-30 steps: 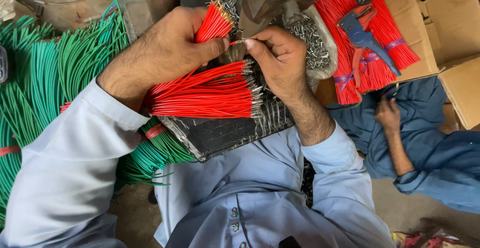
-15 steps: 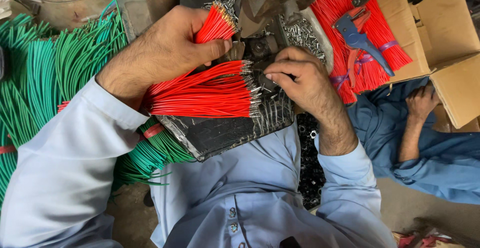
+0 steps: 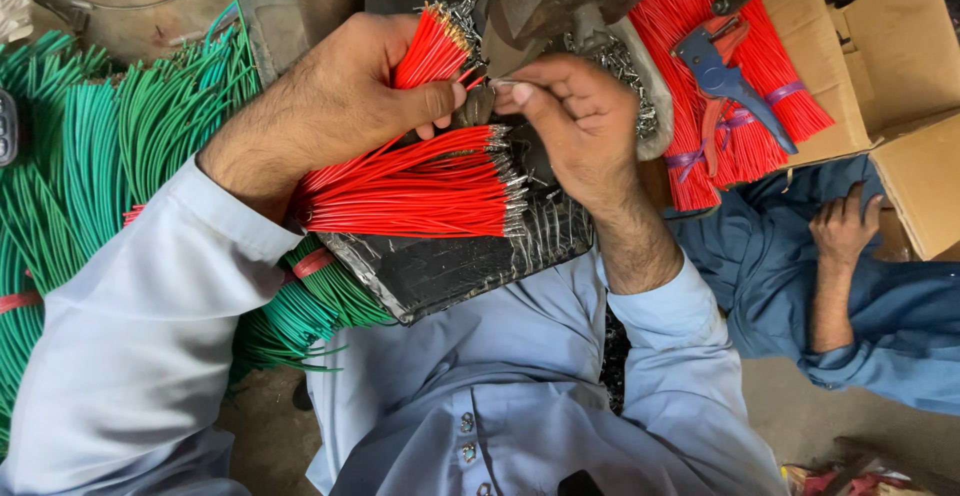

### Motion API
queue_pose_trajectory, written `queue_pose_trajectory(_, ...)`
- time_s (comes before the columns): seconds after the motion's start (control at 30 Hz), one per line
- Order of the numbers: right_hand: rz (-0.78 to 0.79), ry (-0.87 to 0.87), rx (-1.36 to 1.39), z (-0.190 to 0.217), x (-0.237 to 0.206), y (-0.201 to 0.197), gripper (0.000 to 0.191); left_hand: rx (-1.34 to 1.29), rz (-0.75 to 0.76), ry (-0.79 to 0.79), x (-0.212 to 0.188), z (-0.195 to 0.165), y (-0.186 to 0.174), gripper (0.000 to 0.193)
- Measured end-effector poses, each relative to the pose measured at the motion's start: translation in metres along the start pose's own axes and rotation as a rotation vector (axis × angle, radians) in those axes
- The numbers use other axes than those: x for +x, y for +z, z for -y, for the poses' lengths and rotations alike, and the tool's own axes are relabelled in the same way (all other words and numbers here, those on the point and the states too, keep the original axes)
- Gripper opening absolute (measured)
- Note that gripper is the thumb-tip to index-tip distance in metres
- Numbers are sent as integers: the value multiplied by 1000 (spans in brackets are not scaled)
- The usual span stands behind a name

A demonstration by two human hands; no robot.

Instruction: The person holds a bundle of red wires in one hand and fits small metal crimp terminals onto the stripped ends of the wires one at a time, pressing each terminal on by hand and setting the finished wire aside with the growing bundle.

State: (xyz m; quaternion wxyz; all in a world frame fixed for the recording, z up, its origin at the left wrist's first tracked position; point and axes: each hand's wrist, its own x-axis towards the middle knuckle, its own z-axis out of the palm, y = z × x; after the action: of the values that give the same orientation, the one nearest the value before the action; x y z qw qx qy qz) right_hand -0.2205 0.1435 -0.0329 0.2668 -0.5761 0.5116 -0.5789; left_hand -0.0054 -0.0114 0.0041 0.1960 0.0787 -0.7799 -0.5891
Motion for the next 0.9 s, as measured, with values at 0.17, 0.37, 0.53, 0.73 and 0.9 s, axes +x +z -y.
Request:
queue_pose_trajectory(0.17,2,50,118,-1,5,6,10,14,-8,17,1,-1,1,12)
queue_pose_trajectory(0.37,23,41,43,-9,8,8,10,31,-25,-25,-2,-6,0,13)
queue_pose_trajectory(0.53,20,39,-1,-11,7,8,9,92,-57,-51,-4,-10,0,18)
queue_pose_trajectory(0.73,13,42,-46,-15,7,5,10,124,-61,-62,-4,-8,-1,16)
queue_pose_trajectory(0.9,9,41,0,-16,7,6,11,126,-55,-63,-4,-6,-2,15)
